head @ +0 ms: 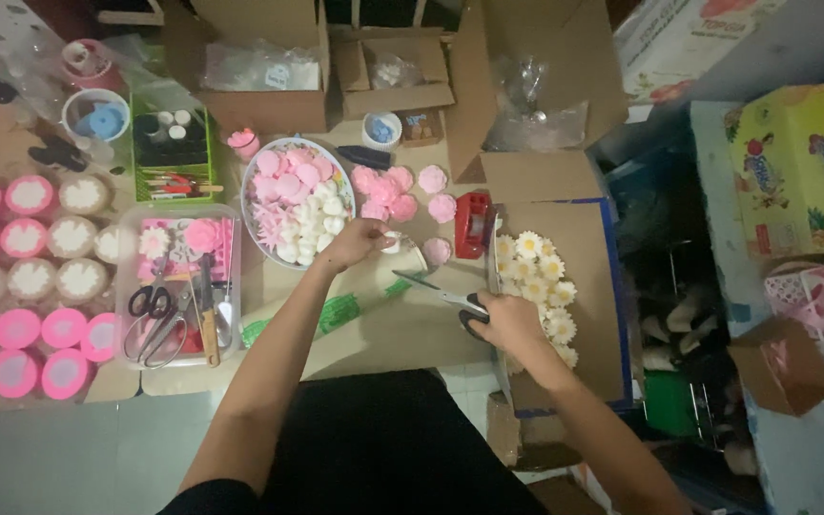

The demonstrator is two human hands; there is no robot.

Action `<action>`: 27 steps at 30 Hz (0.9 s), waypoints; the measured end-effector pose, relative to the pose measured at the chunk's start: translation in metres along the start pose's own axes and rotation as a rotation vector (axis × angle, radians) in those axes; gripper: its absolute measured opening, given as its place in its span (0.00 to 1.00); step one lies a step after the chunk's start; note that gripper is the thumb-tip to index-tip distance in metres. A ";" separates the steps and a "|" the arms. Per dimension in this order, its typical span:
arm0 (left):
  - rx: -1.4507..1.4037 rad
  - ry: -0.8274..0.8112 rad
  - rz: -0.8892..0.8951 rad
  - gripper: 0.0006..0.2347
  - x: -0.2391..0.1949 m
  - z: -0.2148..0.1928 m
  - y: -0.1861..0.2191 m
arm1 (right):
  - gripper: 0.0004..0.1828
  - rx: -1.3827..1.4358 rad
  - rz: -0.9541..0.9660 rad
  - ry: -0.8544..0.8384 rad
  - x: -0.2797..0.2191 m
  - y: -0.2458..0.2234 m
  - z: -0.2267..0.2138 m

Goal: The person is wrapping flower-shaped pink craft items in plastic wrap and cutting the excess with scissors.

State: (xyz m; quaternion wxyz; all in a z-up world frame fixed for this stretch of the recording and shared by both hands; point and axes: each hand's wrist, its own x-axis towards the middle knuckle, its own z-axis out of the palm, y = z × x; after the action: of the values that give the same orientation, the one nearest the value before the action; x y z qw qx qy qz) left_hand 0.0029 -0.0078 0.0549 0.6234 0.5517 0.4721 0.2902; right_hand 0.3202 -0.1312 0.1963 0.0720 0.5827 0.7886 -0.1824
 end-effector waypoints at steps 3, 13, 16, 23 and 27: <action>-0.006 -0.012 0.021 0.07 0.009 -0.002 -0.021 | 0.32 -0.014 0.033 0.041 -0.006 -0.029 -0.031; 0.009 0.000 0.018 0.07 0.009 -0.007 -0.016 | 0.31 0.105 0.038 -0.028 0.015 -0.059 0.001; -0.052 0.041 0.091 0.07 0.016 -0.010 -0.014 | 0.27 0.218 0.011 0.047 0.010 -0.053 0.025; -0.582 0.142 -0.032 0.09 -0.012 -0.009 0.082 | 0.21 0.522 0.396 0.228 -0.042 -0.010 0.206; -0.818 0.063 -0.013 0.08 -0.038 0.004 0.137 | 0.20 0.445 0.551 0.438 -0.054 -0.008 0.236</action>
State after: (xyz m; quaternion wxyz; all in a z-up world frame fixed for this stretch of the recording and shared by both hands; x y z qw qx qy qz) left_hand 0.0137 -0.0124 0.1964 0.7785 0.2460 0.3399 0.4668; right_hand 0.3059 -0.2697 -0.0023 -0.1791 0.7985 0.5410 -0.1940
